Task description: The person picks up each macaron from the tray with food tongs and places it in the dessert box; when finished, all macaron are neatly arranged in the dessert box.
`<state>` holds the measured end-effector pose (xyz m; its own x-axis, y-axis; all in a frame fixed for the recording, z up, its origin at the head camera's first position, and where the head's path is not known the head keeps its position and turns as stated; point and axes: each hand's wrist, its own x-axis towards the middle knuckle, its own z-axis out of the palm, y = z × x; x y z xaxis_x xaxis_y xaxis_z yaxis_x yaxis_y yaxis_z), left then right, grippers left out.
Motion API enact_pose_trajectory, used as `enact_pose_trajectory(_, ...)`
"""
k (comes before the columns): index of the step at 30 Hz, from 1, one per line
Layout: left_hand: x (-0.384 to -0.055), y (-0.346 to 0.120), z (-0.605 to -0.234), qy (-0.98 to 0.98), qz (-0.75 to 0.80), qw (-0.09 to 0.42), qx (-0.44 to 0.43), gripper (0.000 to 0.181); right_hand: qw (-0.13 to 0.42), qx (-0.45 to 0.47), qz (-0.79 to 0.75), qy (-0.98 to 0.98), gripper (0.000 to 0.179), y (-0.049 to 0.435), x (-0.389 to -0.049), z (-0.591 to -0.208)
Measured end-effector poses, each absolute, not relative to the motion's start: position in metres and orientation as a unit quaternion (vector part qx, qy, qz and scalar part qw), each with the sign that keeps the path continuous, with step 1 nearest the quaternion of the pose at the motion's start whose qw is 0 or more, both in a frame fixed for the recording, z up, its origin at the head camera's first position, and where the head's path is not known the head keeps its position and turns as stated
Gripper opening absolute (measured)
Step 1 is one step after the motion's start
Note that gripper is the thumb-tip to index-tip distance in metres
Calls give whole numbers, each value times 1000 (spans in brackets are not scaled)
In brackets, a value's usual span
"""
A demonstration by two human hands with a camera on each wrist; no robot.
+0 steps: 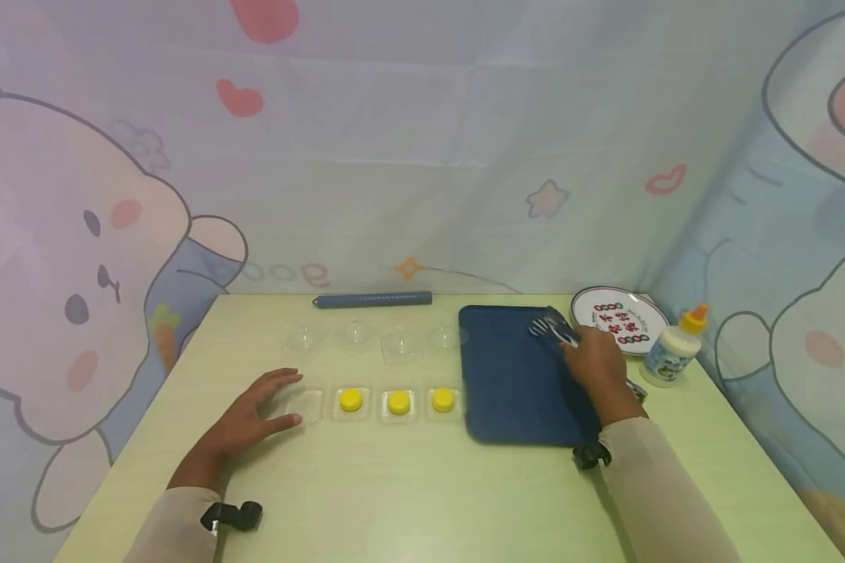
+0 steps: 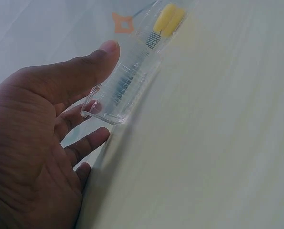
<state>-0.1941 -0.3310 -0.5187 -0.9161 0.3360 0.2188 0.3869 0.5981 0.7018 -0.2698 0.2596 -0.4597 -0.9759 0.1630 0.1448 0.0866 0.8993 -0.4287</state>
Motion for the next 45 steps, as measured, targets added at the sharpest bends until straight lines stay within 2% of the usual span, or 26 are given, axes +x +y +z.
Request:
enact_pose_trajectory(9,-193,-330,-519,-892,-401,34,-207,65,65,-72,211,-973,51,262,-276,-466)
enact_pose_trajectory(21,-194,-330,-522,-900,-389,27,-196,65,64,-63,206,-974,49,265,-278,-467)
enact_pose_trajectory(45,-194,-331,-518,-894,-399,35,-199,65,135,-8,211,-968,44,249,-254,-461)
